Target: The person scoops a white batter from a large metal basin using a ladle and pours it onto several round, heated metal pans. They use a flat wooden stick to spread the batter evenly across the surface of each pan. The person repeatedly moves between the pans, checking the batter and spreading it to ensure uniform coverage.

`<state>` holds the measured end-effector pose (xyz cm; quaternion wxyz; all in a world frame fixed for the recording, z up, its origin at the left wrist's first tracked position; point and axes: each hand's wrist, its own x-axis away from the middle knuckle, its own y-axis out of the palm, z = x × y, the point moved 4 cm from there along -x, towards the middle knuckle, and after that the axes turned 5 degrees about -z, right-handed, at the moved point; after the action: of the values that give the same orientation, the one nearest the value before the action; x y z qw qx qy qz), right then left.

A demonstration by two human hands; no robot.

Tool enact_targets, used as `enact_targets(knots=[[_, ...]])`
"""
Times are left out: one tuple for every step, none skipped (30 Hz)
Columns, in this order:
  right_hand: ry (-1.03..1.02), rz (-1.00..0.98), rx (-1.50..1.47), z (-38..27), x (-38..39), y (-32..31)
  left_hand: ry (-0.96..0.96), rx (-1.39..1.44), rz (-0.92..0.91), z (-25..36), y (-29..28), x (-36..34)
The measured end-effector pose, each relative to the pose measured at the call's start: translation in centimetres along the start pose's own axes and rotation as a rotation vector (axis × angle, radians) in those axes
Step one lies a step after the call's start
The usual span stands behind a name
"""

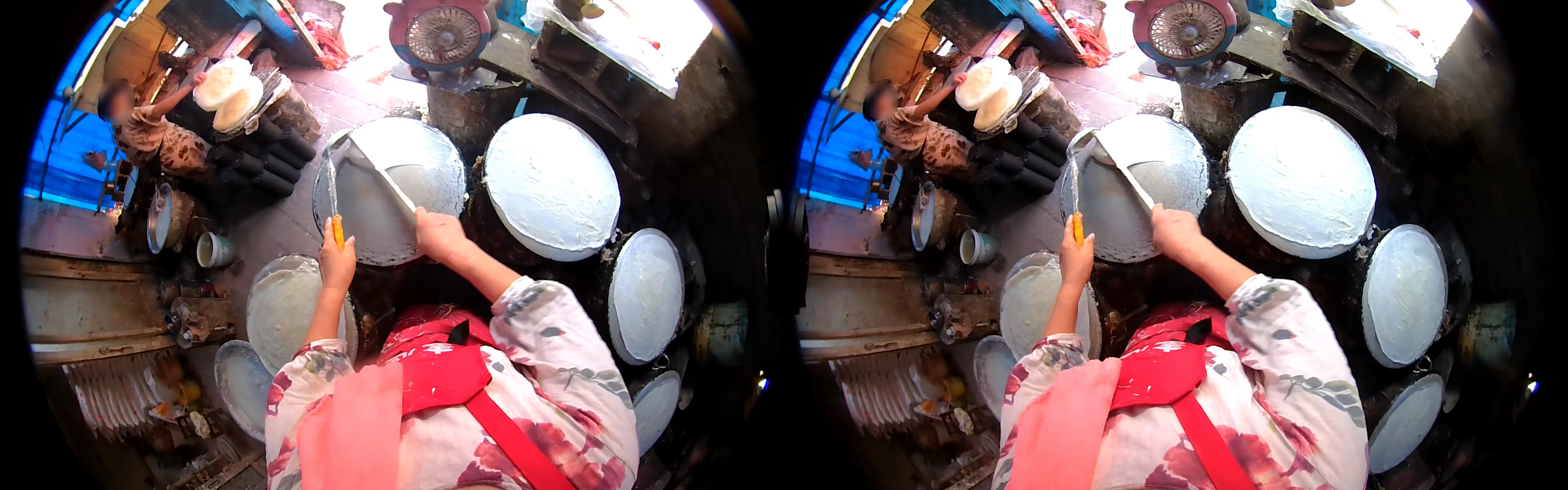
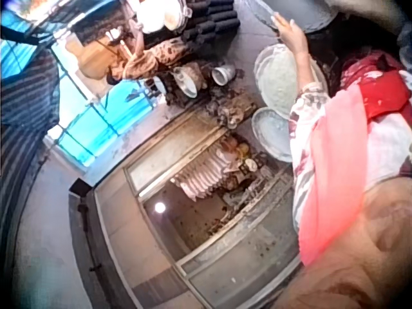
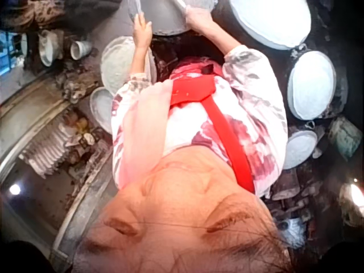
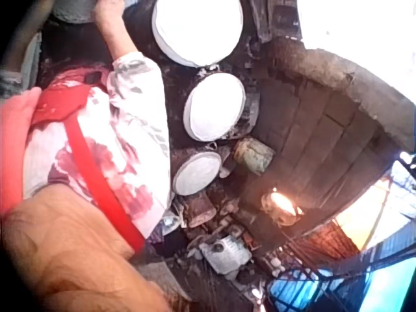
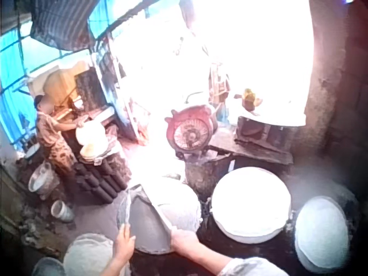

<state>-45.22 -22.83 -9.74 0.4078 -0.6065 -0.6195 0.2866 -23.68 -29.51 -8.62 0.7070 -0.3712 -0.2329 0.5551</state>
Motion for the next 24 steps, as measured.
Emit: enact_targets(knots=[[0.041,0.017,-0.018,0.5,0.2,-1.6,-0.075,0.012,-0.016,-0.5,-0.5,0.4],[0.08,0.032,-0.033,1.7,0.3,-3.1,-0.101,0.058,-0.011,-1.1,-1.2,0.8],[0.1,0.155,-0.061,3.9,-0.1,-3.5,-0.127,0.102,-0.004,-1.7,-2.0,1.1],[0.229,0.155,-0.073,5.5,-0.6,-3.9,-0.151,0.15,-0.001,-2.0,-2.4,1.3],[0.189,0.112,-0.035,5.4,-0.8,-3.1,-0.203,0.147,-0.021,-1.5,-2.5,1.2],[0.144,0.074,-0.002,4.9,-1.3,-2.2,-0.198,0.167,-0.026,-1.2,-2.3,1.0],[0.064,0.034,-0.019,3.6,-1.6,-0.6,-0.193,0.186,-0.031,-0.9,-2.0,0.9],[-0.013,0.036,0.019,2.3,-1.8,0.5,-0.189,0.205,-0.034,-0.8,-1.9,0.7],[-0.053,-0.01,0.054,1.2,-1.7,0.7,-0.187,0.208,-0.034,-0.8,-2.0,0.8],[-0.091,-0.055,0.09,0.5,-1.7,0.4,-0.184,0.211,-0.034,-0.7,-2.3,1.1],[-0.065,-0.089,0.118,-0.1,-1.6,-0.8,-0.191,0.208,-0.028,-1.1,-2.7,1.9],[-0.054,-0.052,0.065,0.8,-1.7,-2.0,-0.196,0.211,-0.026,-1.4,-2.9,2.6],[-0.002,0.016,0.053,2.7,-2.3,-2.8,-0.186,0.261,-0.009,-2.6,-3.1,3.1],[0.054,0.089,0.041,4.4,-2.8,-3.5,-0.176,0.241,0.0,-3.8,-3.0,3.2],[0.053,0.063,0.047,5.1,-3.1,-3.4,-0.167,0.22,0.005,-4.8,-2.9,3.3],[0.052,0.038,0.054,5.5,-3.3,-3.1,-0.177,0.257,0.0,-5.6,-2.4,3.3],[0.026,-0.01,0.05,3.9,-3.5,-1.9,-0.197,0.285,0.002,-6.3,-2.2,3.6],[-0.074,-0.055,0.087,2.6,-3.3,-0.8,-0.209,0.322,-0.004,-5.7,-2.3,3.4],[-0.122,-0.087,0.088,1.9,-2.7,-0.3,-0.264,0.37,-0.034,-5.0,-2.2,3.8],[-0.179,-0.12,0.089,1.1,-2.4,0.0,-0.295,0.387,-0.049,-4.8,-2.6,4.4],[-0.179,-0.121,0.12,0.9,-2.3,0.0,-0.325,0.405,-0.063,-4.6,-2.9,4.8],[-0.119,-0.109,0.128,1.5,-2.7,-1.0,-0.349,0.424,-0.073,-4.3,-3.3,5.0],[-0.062,-0.107,0.132,1.8,-3.1,-3.1,-0.458,0.494,-0.097,-2.7,-4.7,5.9],[0.0,-0.099,0.14,2.8,-3.8,-4.8,-0.56,0.567,-0.122,-1.7,-5.3,6.5]])
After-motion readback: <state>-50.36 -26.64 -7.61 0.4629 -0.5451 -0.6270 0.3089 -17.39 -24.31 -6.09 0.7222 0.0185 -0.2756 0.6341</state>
